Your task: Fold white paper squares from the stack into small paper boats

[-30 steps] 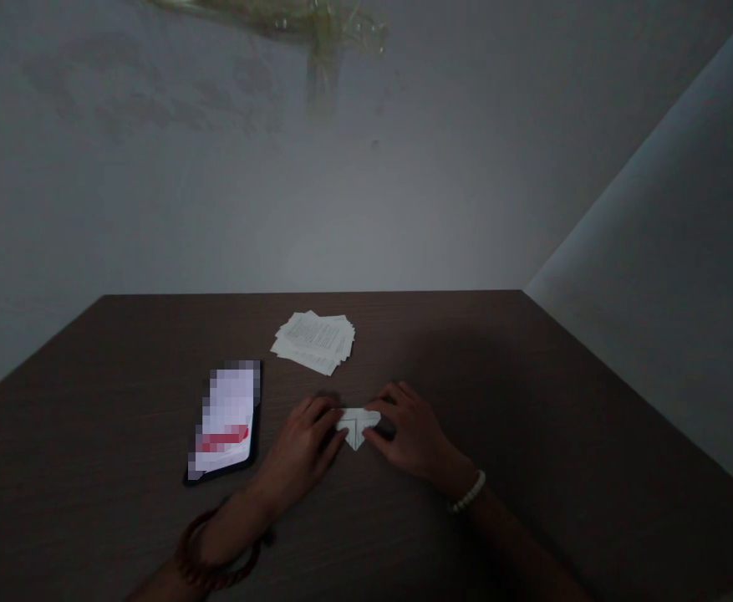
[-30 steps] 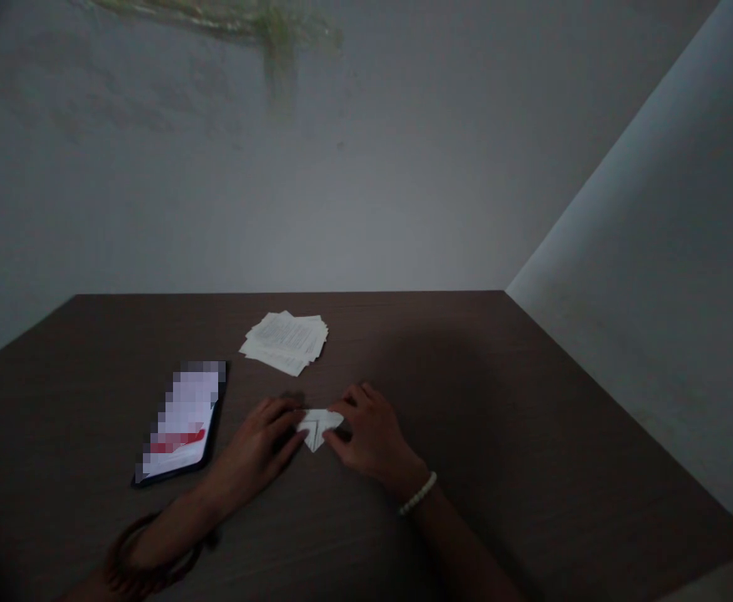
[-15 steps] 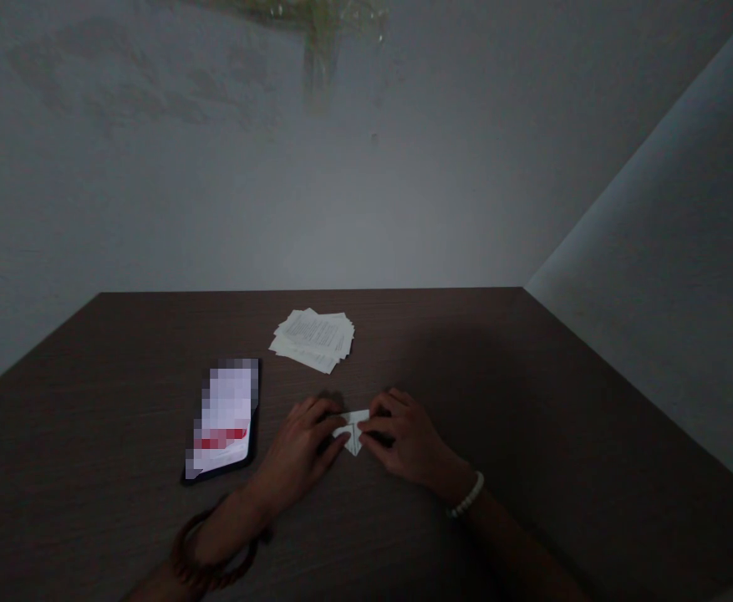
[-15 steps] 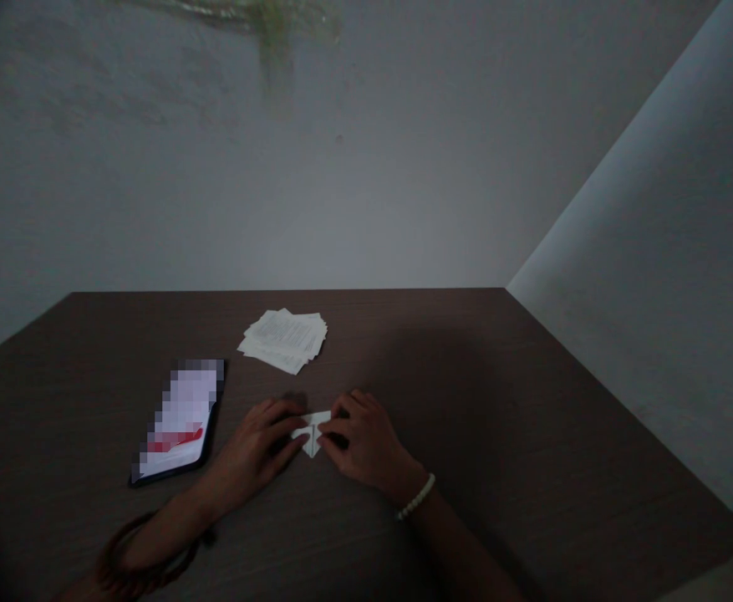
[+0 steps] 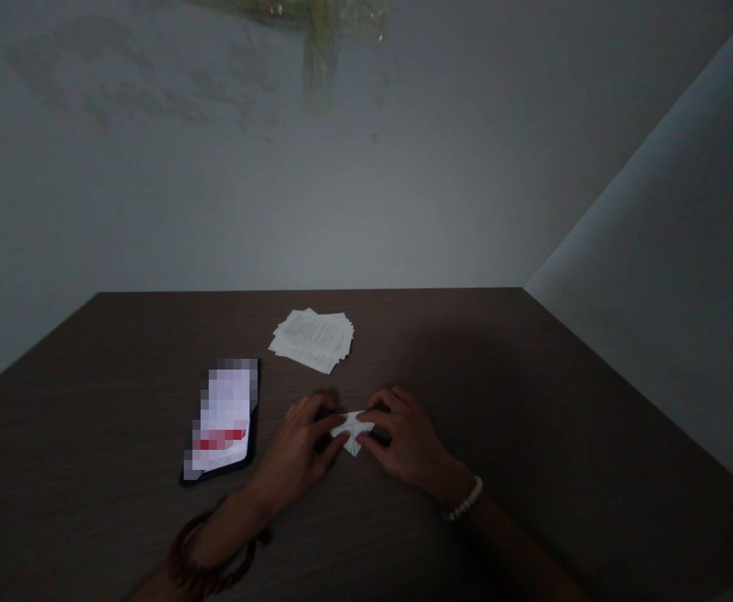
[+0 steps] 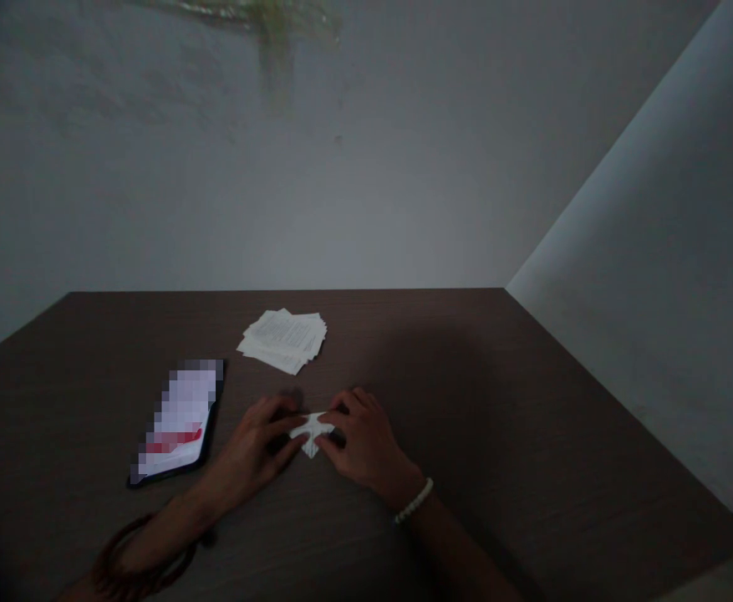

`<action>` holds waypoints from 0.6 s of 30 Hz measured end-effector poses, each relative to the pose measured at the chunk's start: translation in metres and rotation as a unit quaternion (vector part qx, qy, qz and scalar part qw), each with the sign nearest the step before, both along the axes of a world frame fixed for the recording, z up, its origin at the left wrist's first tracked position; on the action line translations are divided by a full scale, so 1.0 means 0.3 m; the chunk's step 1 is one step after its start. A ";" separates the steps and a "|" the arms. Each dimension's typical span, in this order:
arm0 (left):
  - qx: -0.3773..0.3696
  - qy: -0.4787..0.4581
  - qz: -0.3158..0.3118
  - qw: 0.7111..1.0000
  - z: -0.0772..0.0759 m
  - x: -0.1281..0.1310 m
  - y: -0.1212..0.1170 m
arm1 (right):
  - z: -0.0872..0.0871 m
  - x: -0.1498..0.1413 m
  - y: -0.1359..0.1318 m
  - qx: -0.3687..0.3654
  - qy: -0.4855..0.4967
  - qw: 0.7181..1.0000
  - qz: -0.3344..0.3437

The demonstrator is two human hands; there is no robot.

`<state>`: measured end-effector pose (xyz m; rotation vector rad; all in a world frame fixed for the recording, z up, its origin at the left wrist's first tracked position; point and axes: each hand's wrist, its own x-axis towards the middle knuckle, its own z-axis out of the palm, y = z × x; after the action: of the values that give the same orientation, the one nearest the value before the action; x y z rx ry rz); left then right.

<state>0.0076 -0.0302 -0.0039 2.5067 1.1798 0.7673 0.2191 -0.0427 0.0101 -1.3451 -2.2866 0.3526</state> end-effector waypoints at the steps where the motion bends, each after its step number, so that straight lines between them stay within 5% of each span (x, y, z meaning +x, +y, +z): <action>1: -0.003 0.003 0.001 1.000 0.002 0.000 -0.001 | 0.000 0.000 0.000 0.000 -0.003 1.000 0.001; 18: -0.012 0.016 0.006 1.000 0.001 -0.006 -0.004 | 0.004 -0.008 0.002 0.011 0.026 1.000 0.002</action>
<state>0.0057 -0.0313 -0.0036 2.5026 1.2092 0.7151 0.2166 -0.0422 0.0113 -1.3049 -2.2456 0.3586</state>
